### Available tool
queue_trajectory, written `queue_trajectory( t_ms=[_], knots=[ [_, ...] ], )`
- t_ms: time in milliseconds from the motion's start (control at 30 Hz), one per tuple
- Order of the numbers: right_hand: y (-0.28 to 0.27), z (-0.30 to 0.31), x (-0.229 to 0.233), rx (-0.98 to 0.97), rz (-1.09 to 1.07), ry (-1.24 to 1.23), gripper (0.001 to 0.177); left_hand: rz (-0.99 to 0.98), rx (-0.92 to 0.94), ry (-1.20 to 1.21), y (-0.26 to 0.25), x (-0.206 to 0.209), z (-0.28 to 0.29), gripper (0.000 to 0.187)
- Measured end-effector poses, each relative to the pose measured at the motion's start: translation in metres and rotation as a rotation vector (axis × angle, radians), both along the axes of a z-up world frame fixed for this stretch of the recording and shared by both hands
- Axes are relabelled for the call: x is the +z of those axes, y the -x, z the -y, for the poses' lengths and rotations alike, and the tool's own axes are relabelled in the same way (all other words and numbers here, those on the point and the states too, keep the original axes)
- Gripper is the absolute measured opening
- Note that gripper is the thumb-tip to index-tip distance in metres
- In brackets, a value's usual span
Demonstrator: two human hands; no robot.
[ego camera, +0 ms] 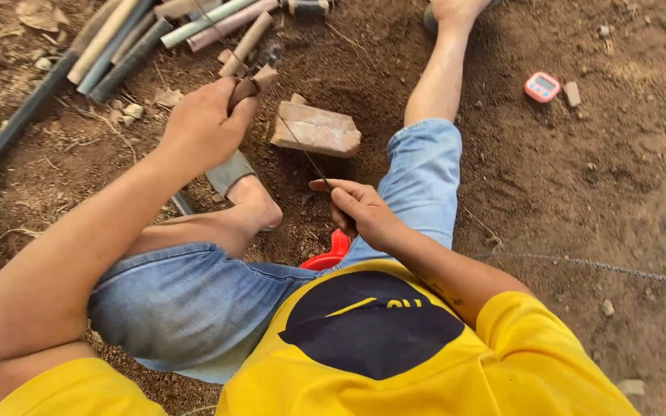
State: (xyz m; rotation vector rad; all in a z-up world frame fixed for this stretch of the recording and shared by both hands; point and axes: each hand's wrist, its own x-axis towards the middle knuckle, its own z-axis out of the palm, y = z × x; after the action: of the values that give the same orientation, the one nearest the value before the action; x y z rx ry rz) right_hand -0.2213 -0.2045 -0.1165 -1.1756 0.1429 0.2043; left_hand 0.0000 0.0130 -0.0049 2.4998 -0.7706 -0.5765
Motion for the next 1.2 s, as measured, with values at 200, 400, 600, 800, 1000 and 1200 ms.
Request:
queue_trajectory(
  t_ms=[200,400,600,800,1000,1200],
  knots=[
    [-0.016,0.002,0.028,0.066,-0.122,0.029,0.055,-0.103,-0.062,-0.213,0.006,0.001,0.02,0.036],
    [-0.008,0.0,0.021,0.083,-0.122,0.022,0.055,0.055,0.057,0.073,-0.006,-0.023,-0.004,0.034],
    [-0.015,-0.001,0.023,0.042,-0.159,-0.046,0.051,-0.043,-0.077,-0.249,0.007,-0.005,0.015,0.04],
    [-0.009,0.001,0.014,0.05,-0.099,-0.055,0.052,-0.016,0.123,-0.01,0.0,-0.01,0.003,0.032],
    [-0.019,0.0,0.027,0.018,-0.121,-0.009,0.049,0.021,-0.043,-0.128,0.006,-0.016,0.015,0.037],
    [-0.01,0.009,-0.013,-0.01,-0.018,-0.034,0.042,0.111,0.0,0.008,0.003,-0.025,0.005,0.043]
  ],
)
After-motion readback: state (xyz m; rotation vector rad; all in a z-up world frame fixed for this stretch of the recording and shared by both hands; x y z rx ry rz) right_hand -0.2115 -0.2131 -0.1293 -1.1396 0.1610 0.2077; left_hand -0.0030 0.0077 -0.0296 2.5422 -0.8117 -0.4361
